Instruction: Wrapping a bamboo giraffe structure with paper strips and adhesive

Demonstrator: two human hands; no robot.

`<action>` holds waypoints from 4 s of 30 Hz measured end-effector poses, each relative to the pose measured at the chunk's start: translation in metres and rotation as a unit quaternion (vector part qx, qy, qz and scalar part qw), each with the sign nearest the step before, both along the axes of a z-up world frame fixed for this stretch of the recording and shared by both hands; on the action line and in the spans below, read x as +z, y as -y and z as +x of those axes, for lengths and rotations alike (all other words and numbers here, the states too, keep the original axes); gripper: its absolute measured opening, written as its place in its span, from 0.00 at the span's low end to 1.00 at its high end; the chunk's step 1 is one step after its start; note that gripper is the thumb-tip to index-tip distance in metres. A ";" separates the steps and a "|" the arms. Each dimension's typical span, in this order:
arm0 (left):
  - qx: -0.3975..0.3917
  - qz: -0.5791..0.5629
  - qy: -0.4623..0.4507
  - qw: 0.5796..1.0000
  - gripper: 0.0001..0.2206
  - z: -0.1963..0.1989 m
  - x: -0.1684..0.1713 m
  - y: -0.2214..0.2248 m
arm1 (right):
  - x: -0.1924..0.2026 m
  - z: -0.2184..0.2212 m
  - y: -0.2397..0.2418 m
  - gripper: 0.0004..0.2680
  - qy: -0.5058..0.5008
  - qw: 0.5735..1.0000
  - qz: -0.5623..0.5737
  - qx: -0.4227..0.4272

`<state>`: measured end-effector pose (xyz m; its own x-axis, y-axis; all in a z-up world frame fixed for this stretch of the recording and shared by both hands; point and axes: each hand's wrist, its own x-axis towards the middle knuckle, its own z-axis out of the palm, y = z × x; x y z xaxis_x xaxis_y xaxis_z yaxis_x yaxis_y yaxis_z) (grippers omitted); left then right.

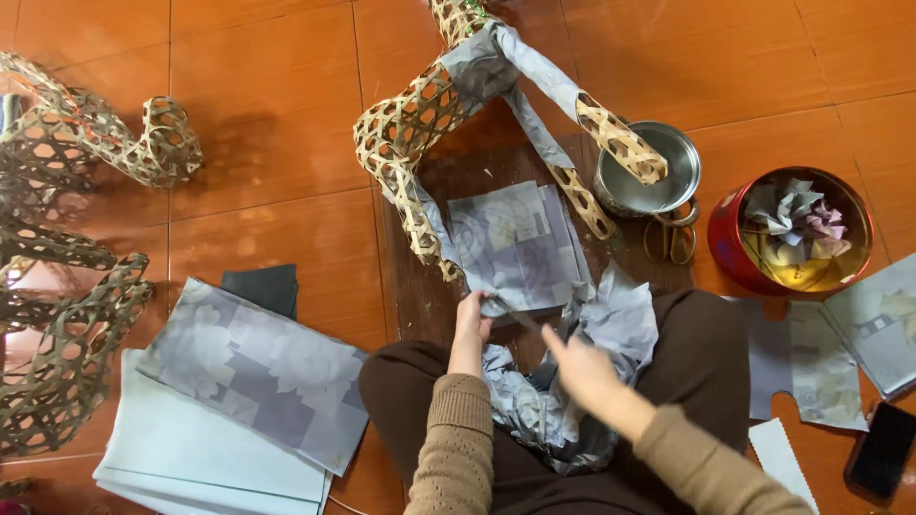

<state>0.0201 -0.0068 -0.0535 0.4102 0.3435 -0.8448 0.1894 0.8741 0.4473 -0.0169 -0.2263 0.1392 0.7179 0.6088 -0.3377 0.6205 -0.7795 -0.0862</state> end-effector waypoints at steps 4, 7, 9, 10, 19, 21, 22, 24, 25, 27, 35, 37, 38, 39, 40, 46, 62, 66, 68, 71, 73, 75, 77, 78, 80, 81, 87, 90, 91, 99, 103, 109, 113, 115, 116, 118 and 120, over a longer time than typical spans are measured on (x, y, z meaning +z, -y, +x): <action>-0.006 -0.024 -0.019 1.000 0.04 0.000 0.014 -0.002 | 0.036 0.009 0.014 0.31 -0.208 0.976 -0.019 -0.060; -0.031 0.007 -0.006 0.999 0.24 0.003 0.052 0.004 | 0.062 0.069 0.036 0.20 -0.091 0.984 -0.007 -0.155; -0.096 0.041 -0.006 0.995 0.28 0.006 0.081 0.008 | 0.054 0.124 0.060 0.18 0.004 0.957 -0.013 -0.291; -0.095 0.043 0.000 0.995 0.28 0.004 0.066 0.007 | 0.034 0.153 0.074 0.18 0.009 0.957 -0.010 -0.291; -0.192 0.043 0.045 0.979 0.22 0.000 0.066 0.016 | 0.109 0.119 -0.048 0.08 0.222 0.905 0.349 -0.098; -0.203 0.043 0.081 0.975 0.15 -0.001 0.090 0.018 | 0.038 0.088 -0.058 0.28 0.149 0.959 0.191 0.148; -0.196 0.046 0.085 0.976 0.15 -0.003 0.103 0.014 | 0.009 0.096 -0.065 0.28 0.152 0.957 0.193 0.155; -0.255 0.092 0.116 0.955 0.19 -0.012 0.126 0.009 | -0.049 0.109 -0.076 0.06 0.252 0.902 0.340 0.084; -0.249 0.097 0.118 0.956 0.19 -0.016 0.151 -0.005 | -0.039 0.120 -0.077 0.06 0.253 0.900 0.344 0.090; -0.124 0.178 0.111 0.970 0.14 -0.028 0.202 -0.032 | -0.019 0.138 -0.077 0.07 0.309 0.859 0.407 -0.012; -0.053 0.051 0.157 0.985 0.16 0.007 0.294 -0.100 | 0.201 0.091 -0.015 0.10 0.075 0.906 0.362 0.204; -0.058 0.045 0.172 0.982 0.11 0.013 0.285 -0.100 | 0.217 0.082 0.000 0.09 0.036 0.917 0.315 0.241; -0.049 0.035 0.179 0.982 0.13 0.013 0.284 -0.099 | 0.225 0.079 0.006 0.07 -0.006 0.923 0.299 0.242; -0.039 0.026 0.186 0.981 0.14 0.013 0.283 -0.100 | 0.232 0.074 0.010 0.06 -0.048 0.927 0.282 0.242; -0.036 0.026 0.186 0.982 0.14 0.008 0.284 -0.093 | 0.241 0.074 0.010 0.06 -0.050 0.927 0.281 0.244; -0.102 0.026 0.177 0.978 0.15 -0.041 0.321 -0.035 | 0.270 0.088 -0.001 0.08 -0.223 0.907 0.300 0.195; -0.253 0.371 0.145 0.882 0.17 -0.105 0.242 -0.135 | 0.048 0.153 -0.225 0.10 -0.189 0.920 0.333 0.076; -0.340 0.634 0.121 0.684 0.16 -0.048 0.258 -0.142 | 0.008 0.164 -0.256 0.11 -0.100 0.954 0.273 0.076; -0.296 0.698 0.089 0.645 0.13 -0.024 0.222 -0.134 | -0.009 0.170 -0.257 0.09 -0.082 0.951 0.283 0.091; -0.230 0.774 0.027 0.589 0.10 -0.005 0.190 -0.125 | -0.009 0.171 -0.257 0.09 -0.043 0.946 0.305 0.102; -0.212 0.786 -0.003 0.581 0.11 -0.001 0.181 -0.119 | -0.009 0.169 -0.255 0.09 -0.025 0.944 0.313 0.098; -0.226 0.810 -0.018 0.541 0.13 -0.002 0.178 -0.115 | -0.019 0.165 -0.254 0.08 0.114 0.937 0.316 0.101; -0.247 0.819 -0.029 0.517 0.12 -0.002 0.180 -0.115 | -0.024 0.167 -0.249 0.08 0.201 0.917 0.329 0.106; -0.265 0.829 -0.039 0.490 0.13 -0.002 0.182 -0.115 | -0.025 0.169 -0.247 0.10 0.289 0.888 0.341 0.111; -0.306 0.817 -0.053 0.485 0.15 -0.003 0.176 -0.122 | -0.016 0.133 -0.233 0.08 0.218 0.904 0.348 0.118; -0.349 0.802 -0.067 0.479 0.17 -0.003 0.173 -0.124 | -0.012 0.114 -0.225 0.08 0.144 0.916 0.353 0.123; -0.306 0.843 -0.078 0.435 0.18 0.002 0.153 -0.121 | 0.002 0.077 -0.206 0.21 -0.079 0.942 0.326 -0.022; -0.286 0.850 -0.085 0.435 0.17 0.004 0.151 -0.119 | -0.002 0.084 -0.205 0.19 -0.184 0.912 0.357 -0.087; -0.286 0.849 -0.087 0.436 0.17 0.005 0.151 -0.118 | -0.004 0.087 -0.204 0.19 -0.185 0.912 0.355 -0.086; -0.191 0.780 -0.168 0.572 0.25 0.000 0.194 -0.085 | 0.003 0.098 -0.208 0.23 -0.362 0.844 0.336 -0.210; -0.102 0.549 -0.009 0.829 0.28 -0.032 0.265 0.002 | -0.019 0.100 -0.210 0.24 -0.373 0.834 0.348 -0.211; -0.138 0.441 -0.038 0.886 0.33 -0.028 0.225 0.004 | -0.020 0.098 -0.202 0.24 -0.401 0.815 0.345 -0.238; -0.130 0.354 -0.049 0.925 0.38 -0.026 0.185 -0.010 | -0.021 0.091 -0.189 0.24 -0.420 0.821 0.308 -0.236; -0.140 0.332 -0.049 0.932 0.41 -0.024 0.184 -0.015 | 0.035 0.076 -0.176 0.23 -0.427 0.825 0.285 -0.237; -0.180 0.331 -0.076 0.923 0.44 -0.024 0.190 -0.018 | 0.076 0.066 -0.169 0.23 -0.437 0.830 0.281 -0.204; -0.223 0.327 -0.103 0.912 0.47 -0.023 0.202 -0.019 | 0.120 0.050 -0.154 0.24 -0.447 0.833 0.276 -0.174; -0.228 0.343 -0.105 0.905 0.57 -0.022 0.217 -0.019 | 0.124 0.036 -0.138 0.24 -0.427 0.860 0.221 -0.171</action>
<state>-0.0020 0.0123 0.1637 0.4967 0.6529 -0.5718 0.6037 0.2135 0.7681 0.0189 -0.0878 0.2630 0.4852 0.6166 -0.6200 -0.0749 -0.6772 -0.7320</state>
